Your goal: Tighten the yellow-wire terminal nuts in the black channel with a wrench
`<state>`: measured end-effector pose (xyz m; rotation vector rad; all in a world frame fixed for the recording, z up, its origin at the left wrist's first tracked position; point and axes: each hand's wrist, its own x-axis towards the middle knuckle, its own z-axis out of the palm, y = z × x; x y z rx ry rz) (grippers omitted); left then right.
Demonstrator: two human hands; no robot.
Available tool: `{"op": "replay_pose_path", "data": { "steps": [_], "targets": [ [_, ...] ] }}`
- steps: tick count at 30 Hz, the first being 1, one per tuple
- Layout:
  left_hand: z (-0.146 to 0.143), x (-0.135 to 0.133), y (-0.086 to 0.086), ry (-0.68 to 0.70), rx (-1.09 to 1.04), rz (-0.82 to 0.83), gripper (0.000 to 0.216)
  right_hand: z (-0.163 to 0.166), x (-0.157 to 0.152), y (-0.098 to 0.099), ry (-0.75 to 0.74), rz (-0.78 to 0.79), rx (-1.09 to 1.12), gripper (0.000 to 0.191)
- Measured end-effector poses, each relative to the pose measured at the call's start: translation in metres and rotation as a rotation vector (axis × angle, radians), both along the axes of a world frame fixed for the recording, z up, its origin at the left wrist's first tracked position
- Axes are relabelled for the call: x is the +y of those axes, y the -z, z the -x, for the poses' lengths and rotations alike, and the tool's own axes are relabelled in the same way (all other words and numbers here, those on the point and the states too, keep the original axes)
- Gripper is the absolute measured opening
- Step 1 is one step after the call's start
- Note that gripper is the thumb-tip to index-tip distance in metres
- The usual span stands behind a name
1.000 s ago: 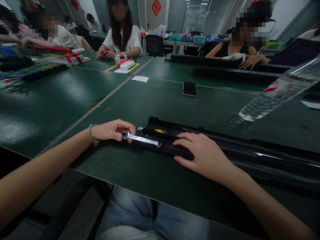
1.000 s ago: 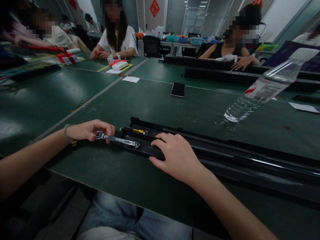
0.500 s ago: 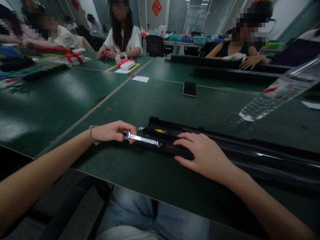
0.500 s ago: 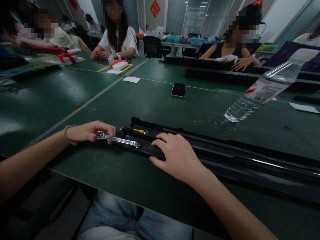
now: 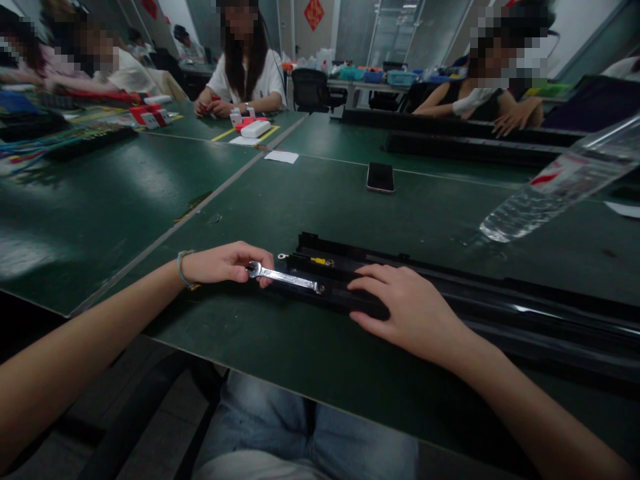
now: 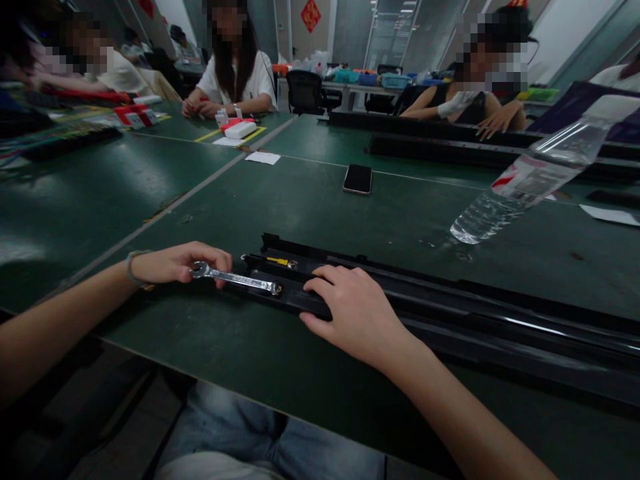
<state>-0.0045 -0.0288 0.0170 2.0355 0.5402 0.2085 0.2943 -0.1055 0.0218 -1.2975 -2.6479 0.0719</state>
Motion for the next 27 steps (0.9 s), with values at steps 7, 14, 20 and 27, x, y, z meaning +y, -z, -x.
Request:
{"op": "replay_pose_path", "data": {
  "steps": [7,14,20,27],
  "targets": [
    [-0.0011,-0.0008,-0.0007,0.0,-0.01,-0.004,0.056,0.0,-0.0007,-0.0008,0.0,0.007,0.003,0.031],
    [-0.001,-0.0011,-0.0008,-0.002,-0.016,-0.014,0.056,-0.0002,-0.0003,-0.0004,0.003,0.014,-0.002,0.032],
    [-0.0008,-0.0006,-0.0003,0.012,-0.006,-0.016,0.056,-0.0004,-0.0005,0.0003,-0.005,0.004,0.006,0.031],
    [0.0011,-0.0002,0.0021,-0.015,-0.037,0.062,0.054,-0.0008,-0.0005,0.0011,-0.009,0.004,0.011,0.031]
  ]
}}
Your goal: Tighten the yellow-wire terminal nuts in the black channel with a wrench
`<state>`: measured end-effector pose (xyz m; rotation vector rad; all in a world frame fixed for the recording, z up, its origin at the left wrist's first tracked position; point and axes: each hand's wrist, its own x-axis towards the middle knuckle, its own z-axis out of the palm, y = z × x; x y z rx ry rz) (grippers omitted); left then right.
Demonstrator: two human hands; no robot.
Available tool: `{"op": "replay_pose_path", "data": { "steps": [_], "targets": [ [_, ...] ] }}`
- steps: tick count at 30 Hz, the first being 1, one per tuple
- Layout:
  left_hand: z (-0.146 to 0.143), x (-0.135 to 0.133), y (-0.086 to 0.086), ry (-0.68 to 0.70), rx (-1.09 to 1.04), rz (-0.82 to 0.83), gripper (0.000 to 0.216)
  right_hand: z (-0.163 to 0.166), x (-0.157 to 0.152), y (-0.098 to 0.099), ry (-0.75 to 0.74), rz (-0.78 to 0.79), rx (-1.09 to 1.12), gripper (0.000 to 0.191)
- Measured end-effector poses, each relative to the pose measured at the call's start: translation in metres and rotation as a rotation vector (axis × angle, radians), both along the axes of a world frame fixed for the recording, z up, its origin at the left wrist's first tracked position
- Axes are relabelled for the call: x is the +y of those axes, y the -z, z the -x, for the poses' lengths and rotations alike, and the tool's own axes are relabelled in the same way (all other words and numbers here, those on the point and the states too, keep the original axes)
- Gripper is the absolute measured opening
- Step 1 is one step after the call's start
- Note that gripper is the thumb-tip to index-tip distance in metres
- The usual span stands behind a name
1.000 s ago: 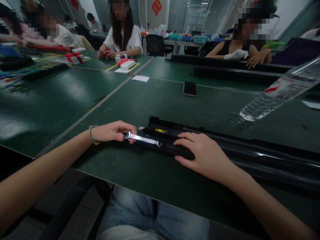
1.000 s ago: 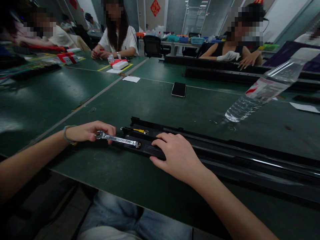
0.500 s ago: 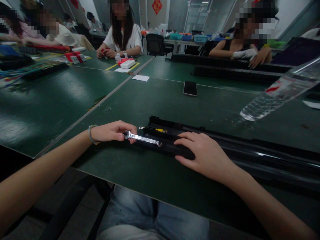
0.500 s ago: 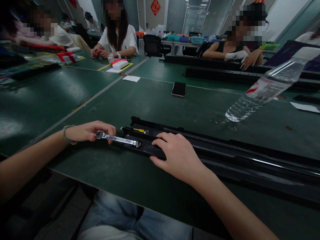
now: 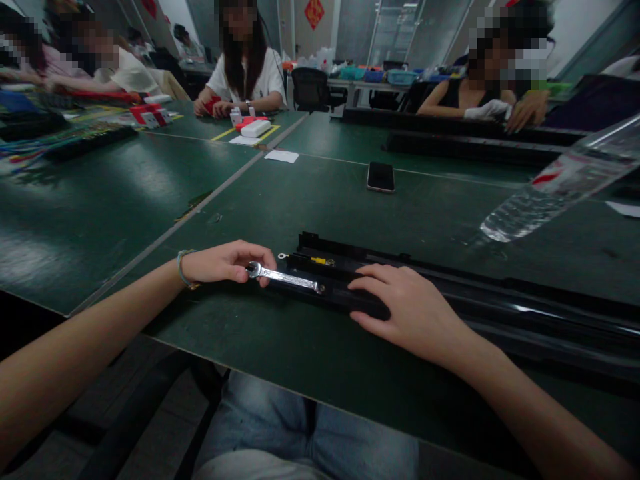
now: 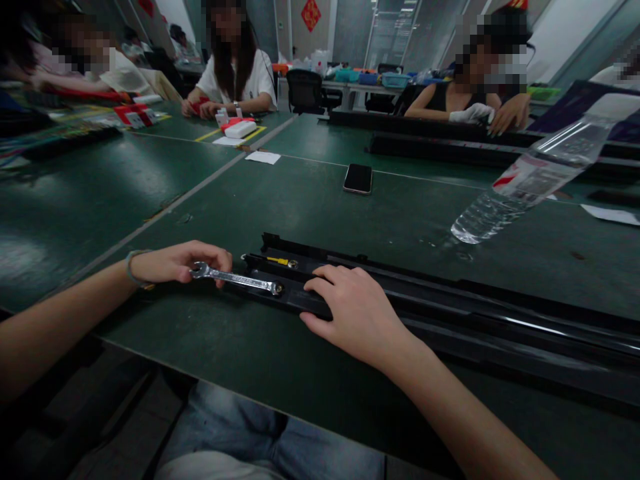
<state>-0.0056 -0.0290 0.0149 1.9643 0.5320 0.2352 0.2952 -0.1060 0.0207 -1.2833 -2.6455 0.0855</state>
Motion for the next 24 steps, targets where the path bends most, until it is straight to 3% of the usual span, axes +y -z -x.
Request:
{"op": "replay_pose_path", "data": {
  "steps": [17,24],
  "targets": [
    [0.006,0.004,0.009,-0.069,-0.2,0.182,0.037,0.0,0.0,-0.001,0.004,0.004,-0.003,0.031],
    [0.009,0.009,0.014,-0.085,-0.234,0.137,0.029,-0.001,-0.001,-0.001,-0.005,-0.001,0.011,0.03]
  ]
}}
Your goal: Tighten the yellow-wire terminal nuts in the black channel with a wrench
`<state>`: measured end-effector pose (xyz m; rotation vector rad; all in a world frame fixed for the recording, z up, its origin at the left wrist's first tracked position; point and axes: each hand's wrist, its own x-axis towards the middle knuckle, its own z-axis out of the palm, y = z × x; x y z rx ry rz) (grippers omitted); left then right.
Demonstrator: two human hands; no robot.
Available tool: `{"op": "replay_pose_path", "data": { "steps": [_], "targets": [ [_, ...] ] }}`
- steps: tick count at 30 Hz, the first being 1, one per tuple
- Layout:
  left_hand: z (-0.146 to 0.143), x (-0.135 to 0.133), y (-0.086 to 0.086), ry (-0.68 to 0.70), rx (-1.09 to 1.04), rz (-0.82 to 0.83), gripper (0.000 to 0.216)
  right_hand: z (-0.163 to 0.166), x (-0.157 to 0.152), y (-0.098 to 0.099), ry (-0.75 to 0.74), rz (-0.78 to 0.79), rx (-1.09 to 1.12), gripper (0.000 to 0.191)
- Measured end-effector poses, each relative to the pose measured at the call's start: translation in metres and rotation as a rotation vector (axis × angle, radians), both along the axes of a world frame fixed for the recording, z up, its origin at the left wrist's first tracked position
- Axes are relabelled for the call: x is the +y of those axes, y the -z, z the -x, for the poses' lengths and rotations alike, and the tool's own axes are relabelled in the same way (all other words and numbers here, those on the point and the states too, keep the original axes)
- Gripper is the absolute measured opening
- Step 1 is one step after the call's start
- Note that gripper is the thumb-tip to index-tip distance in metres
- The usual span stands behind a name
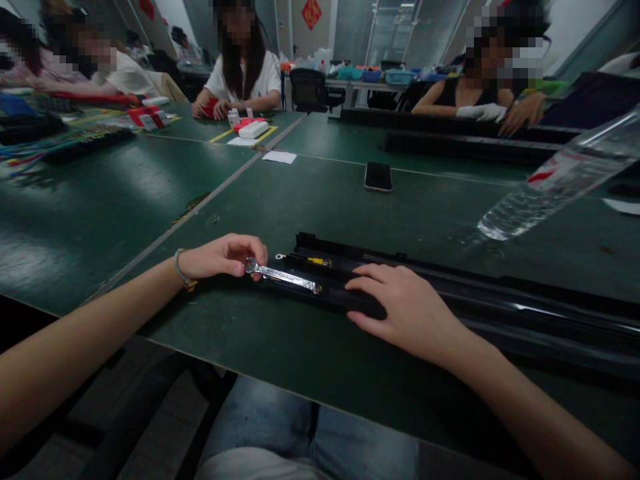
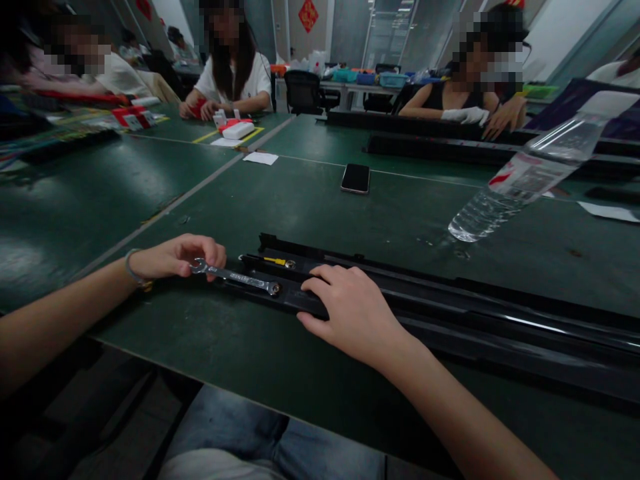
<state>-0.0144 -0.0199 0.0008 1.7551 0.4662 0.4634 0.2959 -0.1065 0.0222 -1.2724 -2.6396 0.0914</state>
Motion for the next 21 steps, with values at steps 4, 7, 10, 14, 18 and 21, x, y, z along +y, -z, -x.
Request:
{"op": "replay_pose_path", "data": {
  "steps": [4,7,10,14,18,21],
  "targets": [
    [-0.0005,0.0005,0.0017,-0.055,-0.008,-0.026,0.03,-0.0001,0.0002,0.0005,-0.001,0.0,0.0,0.031],
    [-0.0009,0.0005,0.0034,-0.105,-0.019,-0.022,0.031,0.0004,0.0005,0.0008,0.004,0.005,-0.008,0.031],
    [-0.0012,0.0009,0.0047,-0.128,-0.032,0.015,0.03,0.0007,0.0006,0.0004,0.005,0.002,-0.012,0.031],
    [-0.0016,0.0012,0.0052,-0.136,-0.04,0.045,0.03,0.0009,0.0001,0.0,0.008,0.004,-0.016,0.031],
    [-0.0025,0.0011,0.0054,-0.152,-0.059,0.08,0.029,0.001,0.0002,0.0,0.013,0.014,-0.022,0.031],
    [-0.0034,0.0011,0.0054,-0.159,-0.068,0.107,0.029,0.0008,0.0006,0.0001,0.01,0.015,-0.02,0.031]
  ]
}}
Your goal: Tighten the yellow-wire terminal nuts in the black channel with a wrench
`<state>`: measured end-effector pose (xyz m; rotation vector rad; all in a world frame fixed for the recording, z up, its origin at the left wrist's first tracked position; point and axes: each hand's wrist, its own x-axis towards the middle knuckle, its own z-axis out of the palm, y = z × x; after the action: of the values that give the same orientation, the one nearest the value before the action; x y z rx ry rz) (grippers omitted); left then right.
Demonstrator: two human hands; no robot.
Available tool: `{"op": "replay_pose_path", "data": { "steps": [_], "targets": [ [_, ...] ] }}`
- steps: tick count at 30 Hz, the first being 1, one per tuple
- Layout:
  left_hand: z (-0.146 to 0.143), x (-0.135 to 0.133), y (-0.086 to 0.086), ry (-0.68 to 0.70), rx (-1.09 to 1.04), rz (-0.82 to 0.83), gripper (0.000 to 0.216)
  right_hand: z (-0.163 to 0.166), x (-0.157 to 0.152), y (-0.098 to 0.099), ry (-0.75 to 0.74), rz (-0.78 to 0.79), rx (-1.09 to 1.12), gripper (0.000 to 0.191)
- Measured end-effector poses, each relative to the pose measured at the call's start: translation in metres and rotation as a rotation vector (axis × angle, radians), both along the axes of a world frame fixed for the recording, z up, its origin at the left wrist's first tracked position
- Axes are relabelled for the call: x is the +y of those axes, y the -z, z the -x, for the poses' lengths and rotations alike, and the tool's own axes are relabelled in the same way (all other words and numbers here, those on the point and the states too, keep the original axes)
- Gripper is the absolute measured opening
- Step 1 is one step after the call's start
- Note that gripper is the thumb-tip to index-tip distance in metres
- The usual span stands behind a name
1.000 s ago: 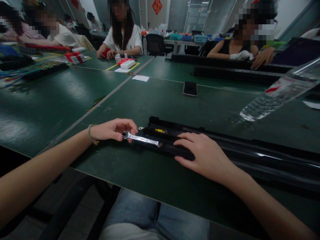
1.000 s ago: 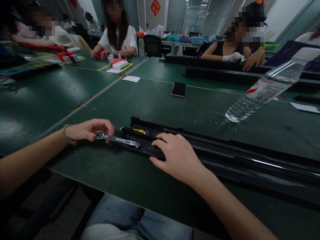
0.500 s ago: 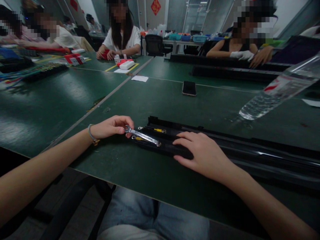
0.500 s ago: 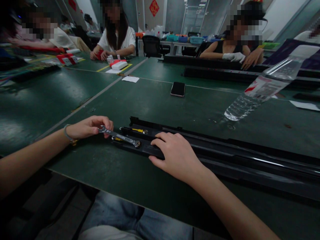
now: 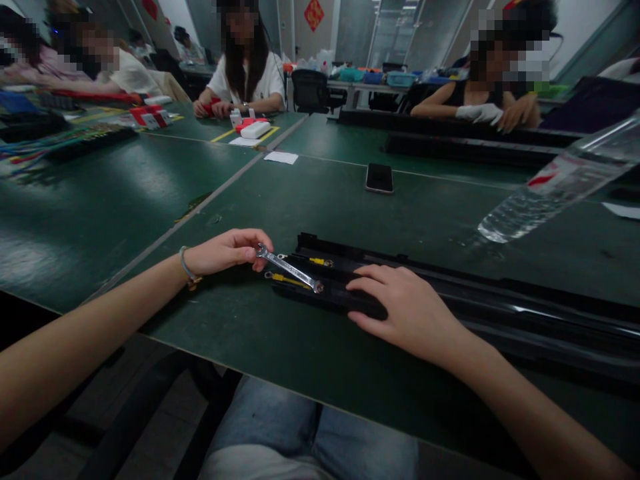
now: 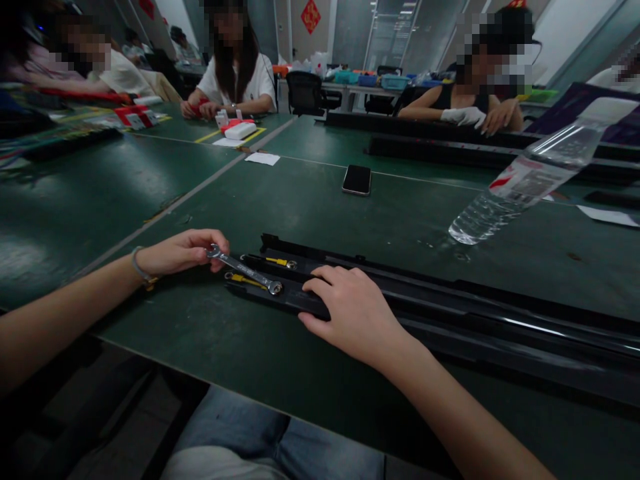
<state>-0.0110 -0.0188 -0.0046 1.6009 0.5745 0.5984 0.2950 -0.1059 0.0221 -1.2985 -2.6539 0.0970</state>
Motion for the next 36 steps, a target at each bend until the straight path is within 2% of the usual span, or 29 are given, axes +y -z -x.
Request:
{"op": "replay_pose_path", "data": {
  "steps": [36],
  "targets": [
    [-0.0005,-0.0006,0.0001,-0.032,-0.005,0.087,0.026,-0.0007,0.0002,0.0013,-0.003,-0.021,-0.006,0.031]
  ]
}}
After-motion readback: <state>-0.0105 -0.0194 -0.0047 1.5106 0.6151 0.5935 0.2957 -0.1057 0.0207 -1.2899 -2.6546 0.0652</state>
